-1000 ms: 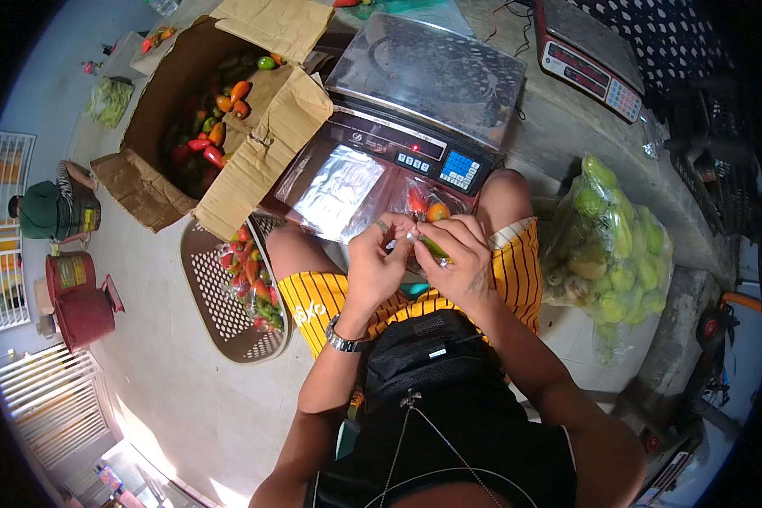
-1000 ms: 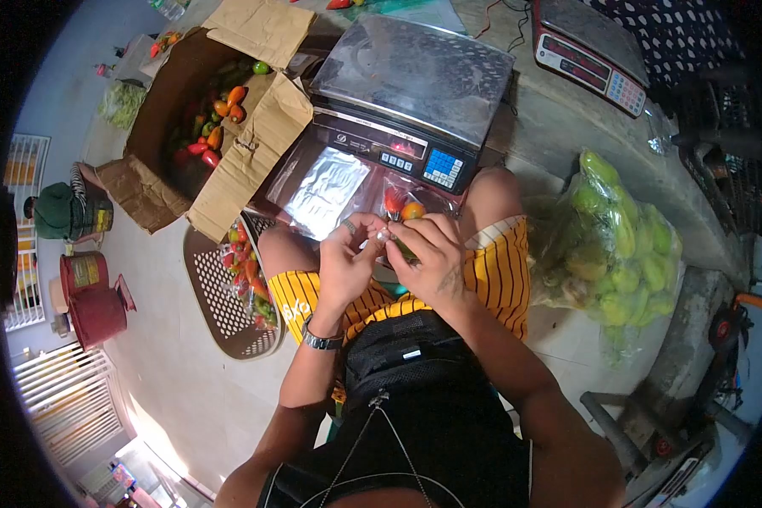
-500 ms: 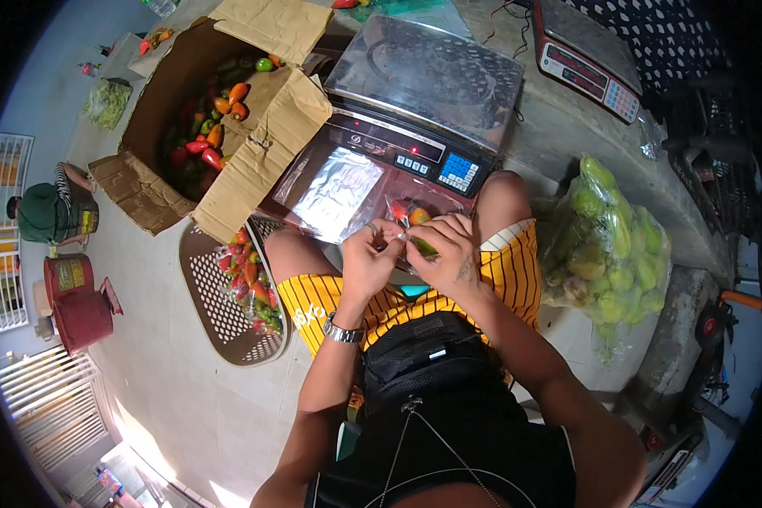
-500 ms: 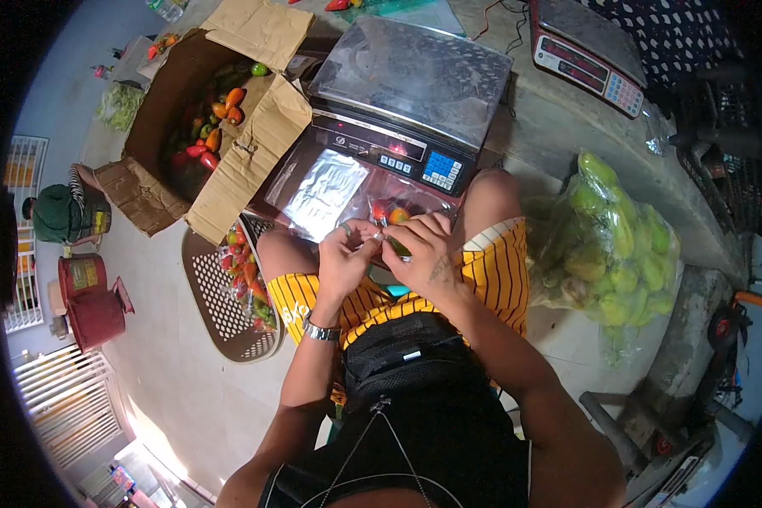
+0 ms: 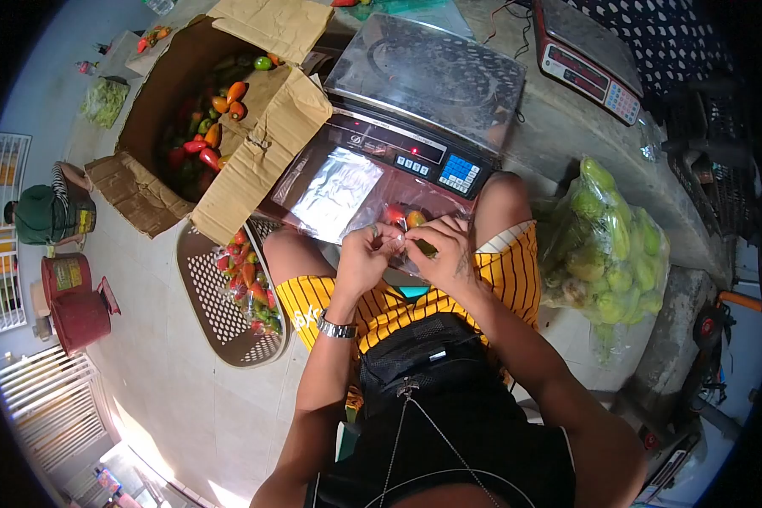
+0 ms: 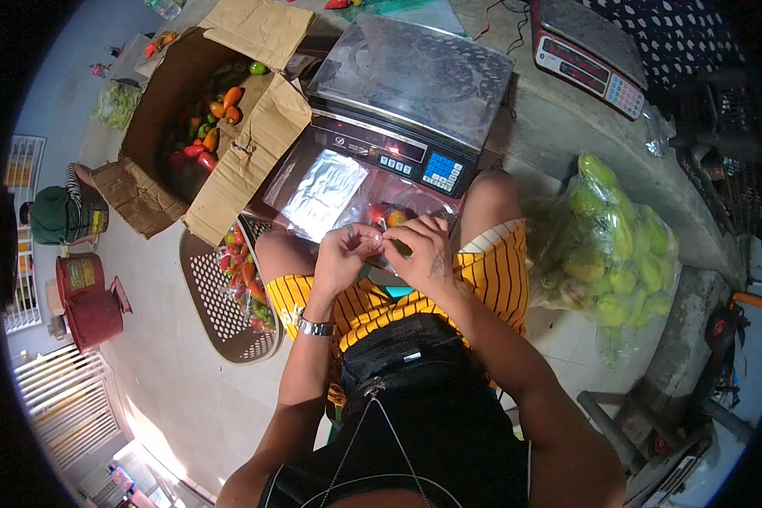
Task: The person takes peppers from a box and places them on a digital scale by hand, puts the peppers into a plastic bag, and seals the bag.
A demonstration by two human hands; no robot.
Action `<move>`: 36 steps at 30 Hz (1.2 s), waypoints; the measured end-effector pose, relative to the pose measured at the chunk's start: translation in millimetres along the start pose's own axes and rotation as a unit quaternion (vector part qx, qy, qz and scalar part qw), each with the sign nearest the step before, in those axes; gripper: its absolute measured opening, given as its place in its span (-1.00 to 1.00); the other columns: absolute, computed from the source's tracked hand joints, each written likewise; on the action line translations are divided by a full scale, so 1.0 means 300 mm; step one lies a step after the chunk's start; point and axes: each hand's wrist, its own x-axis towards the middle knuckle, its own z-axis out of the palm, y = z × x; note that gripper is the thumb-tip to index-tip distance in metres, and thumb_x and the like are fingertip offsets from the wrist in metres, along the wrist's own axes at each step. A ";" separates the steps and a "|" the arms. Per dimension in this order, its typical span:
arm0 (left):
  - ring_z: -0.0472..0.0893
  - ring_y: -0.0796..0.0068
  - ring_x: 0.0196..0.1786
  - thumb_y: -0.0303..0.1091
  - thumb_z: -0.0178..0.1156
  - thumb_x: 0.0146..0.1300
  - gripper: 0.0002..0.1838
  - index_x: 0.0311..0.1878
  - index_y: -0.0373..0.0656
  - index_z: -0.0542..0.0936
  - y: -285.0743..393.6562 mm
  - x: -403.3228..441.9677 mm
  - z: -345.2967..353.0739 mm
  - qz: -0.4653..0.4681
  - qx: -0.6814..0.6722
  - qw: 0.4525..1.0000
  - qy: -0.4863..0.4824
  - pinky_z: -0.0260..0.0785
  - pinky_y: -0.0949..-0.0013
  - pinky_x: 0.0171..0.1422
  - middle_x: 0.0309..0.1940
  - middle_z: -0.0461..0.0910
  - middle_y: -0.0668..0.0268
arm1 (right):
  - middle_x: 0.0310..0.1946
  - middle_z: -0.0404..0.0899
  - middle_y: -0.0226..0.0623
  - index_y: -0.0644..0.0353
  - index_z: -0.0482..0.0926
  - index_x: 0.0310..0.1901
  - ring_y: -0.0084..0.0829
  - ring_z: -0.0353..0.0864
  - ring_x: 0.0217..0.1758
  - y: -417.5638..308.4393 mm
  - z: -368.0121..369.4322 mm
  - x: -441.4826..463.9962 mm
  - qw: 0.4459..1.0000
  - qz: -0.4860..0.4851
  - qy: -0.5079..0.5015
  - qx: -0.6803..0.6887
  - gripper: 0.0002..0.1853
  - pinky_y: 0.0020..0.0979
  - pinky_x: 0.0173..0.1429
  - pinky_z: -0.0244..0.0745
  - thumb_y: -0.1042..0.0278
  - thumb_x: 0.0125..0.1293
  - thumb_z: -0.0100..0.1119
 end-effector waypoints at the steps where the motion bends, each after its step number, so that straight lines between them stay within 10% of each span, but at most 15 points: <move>1: 0.68 0.65 -0.21 -0.59 0.27 0.43 -0.92 -0.08 -0.39 0.67 0.004 0.000 0.001 0.001 0.000 1.000 -0.001 0.54 0.51 -0.07 -0.30 0.74 0.33 | -0.27 0.73 -0.36 0.11 0.75 -0.25 -0.26 0.64 -0.16 0.001 0.003 -0.001 1.000 0.003 0.002 0.001 -0.85 -0.24 0.03 0.37 0.41 0.11 0.48; 13: 0.65 0.62 -0.16 -0.59 0.21 0.44 -0.92 -0.09 -0.37 0.66 -0.029 0.019 0.007 -0.004 -0.030 1.000 -0.003 0.49 0.49 -0.01 -0.26 0.72 0.31 | -0.32 0.70 -0.24 0.20 0.68 -0.22 -0.17 0.69 -0.29 -0.020 0.030 -0.006 0.988 0.131 -0.002 0.086 -0.83 -0.20 -0.12 0.58 0.51 0.13 0.43; 36: 0.68 0.52 -0.33 -0.63 0.27 0.31 -0.94 -0.24 -0.43 0.70 -0.042 0.048 0.043 -0.088 -0.208 0.972 0.070 0.53 0.50 -0.16 -0.32 0.73 0.20 | -0.30 0.68 -0.20 0.20 0.68 -0.10 -0.16 0.71 -0.26 -0.018 0.026 0.000 0.992 0.079 0.006 0.096 -0.79 -0.23 -0.12 0.62 0.57 0.22 0.38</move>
